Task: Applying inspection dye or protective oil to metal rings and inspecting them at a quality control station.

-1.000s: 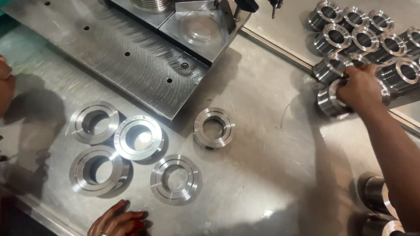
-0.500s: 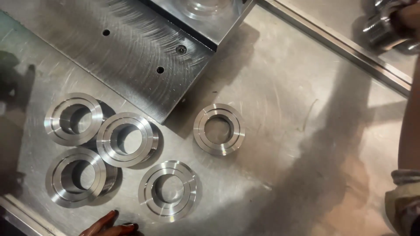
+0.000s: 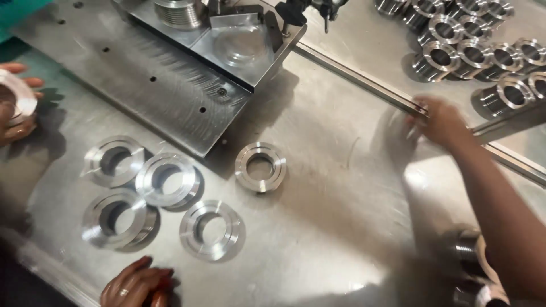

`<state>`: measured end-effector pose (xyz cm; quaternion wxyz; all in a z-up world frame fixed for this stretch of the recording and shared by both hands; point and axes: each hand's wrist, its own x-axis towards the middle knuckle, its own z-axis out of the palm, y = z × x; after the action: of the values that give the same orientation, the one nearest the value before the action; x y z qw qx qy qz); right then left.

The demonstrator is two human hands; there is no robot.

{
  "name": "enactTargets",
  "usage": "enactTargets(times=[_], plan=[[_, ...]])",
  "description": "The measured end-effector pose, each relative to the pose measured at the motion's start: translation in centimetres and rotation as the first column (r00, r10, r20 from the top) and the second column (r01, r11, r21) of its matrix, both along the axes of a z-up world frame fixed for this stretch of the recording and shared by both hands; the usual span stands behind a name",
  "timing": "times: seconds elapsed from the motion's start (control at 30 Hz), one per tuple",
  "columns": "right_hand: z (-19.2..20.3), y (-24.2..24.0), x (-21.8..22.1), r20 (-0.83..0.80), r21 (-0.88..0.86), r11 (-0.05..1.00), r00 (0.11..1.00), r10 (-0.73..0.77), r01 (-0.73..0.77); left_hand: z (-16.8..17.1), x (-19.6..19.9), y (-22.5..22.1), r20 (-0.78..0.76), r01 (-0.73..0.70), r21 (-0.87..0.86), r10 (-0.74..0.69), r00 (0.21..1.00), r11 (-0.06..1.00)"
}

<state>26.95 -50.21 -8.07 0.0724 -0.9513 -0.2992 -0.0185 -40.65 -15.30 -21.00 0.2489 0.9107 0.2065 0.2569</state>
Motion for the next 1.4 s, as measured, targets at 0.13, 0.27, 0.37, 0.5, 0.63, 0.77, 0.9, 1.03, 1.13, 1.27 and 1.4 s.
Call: enactTargets(times=[0.13,0.27,0.37,0.5,0.63,0.77,0.9,1.03,1.13,1.27,1.4], plan=[[3.3,-2.5,-18.1,-0.284,-0.01,0.995,0.954,0.094,-0.101,6.8,4.3,-0.1,0.082,0.062,0.017,-0.063,0.995,0.998],[3.0,-10.3,-28.1,-0.301,-0.093,0.993,0.953,0.036,-0.067,9.9,4.8,-2.3,0.148,-0.036,-0.06,0.044,0.988,0.998],[2.2,-16.3,-34.0,-0.179,-0.127,0.992,0.983,-0.033,0.011,9.5,4.0,-2.8,0.063,-0.148,-0.008,0.148,0.987,0.989],[2.8,-18.5,-41.1,0.022,0.002,0.993,0.992,-0.121,0.121,7.7,3.5,-2.5,0.056,-0.113,0.028,0.111,0.992,0.993],[1.7,-18.2,-46.1,0.064,0.05,0.974,0.972,-0.224,0.221,7.6,3.4,-3.0,0.085,-0.142,0.107,0.133,0.987,0.984],[1.8,-17.4,-46.2,0.065,0.024,0.968,0.966,-0.25,0.249,9.1,4.2,-5.0,0.006,-0.141,0.175,0.142,0.99,0.975],[2.7,-16.5,-44.5,-0.02,-0.032,0.951,0.951,-0.307,0.307,9.9,5.5,-6.8,0.078,-0.068,0.106,0.06,0.995,0.992],[2.7,-17.7,-43.9,-0.098,0.043,0.948,0.946,-0.309,0.314,11.5,7.1,-8.8,0.25,-0.003,-0.051,0.016,0.968,0.999],[5.0,-21.7,-44.0,-0.324,0.332,0.852,0.898,-0.299,0.404,13.4,7.7,-9.9,0.25,0.055,-0.015,-0.05,0.967,0.998],[9.8,-23.8,-46.7,-0.436,0.317,0.746,0.789,-0.434,0.586,15.6,8.8,-10.4,0.137,0.044,0.15,-0.065,0.988,0.988],[12.3,-20.7,-49.3,-0.298,-0.118,0.809,0.757,-0.582,0.576,12.5,9.4,-9.3,0.276,0.157,-0.26,-0.083,0.958,0.953]])
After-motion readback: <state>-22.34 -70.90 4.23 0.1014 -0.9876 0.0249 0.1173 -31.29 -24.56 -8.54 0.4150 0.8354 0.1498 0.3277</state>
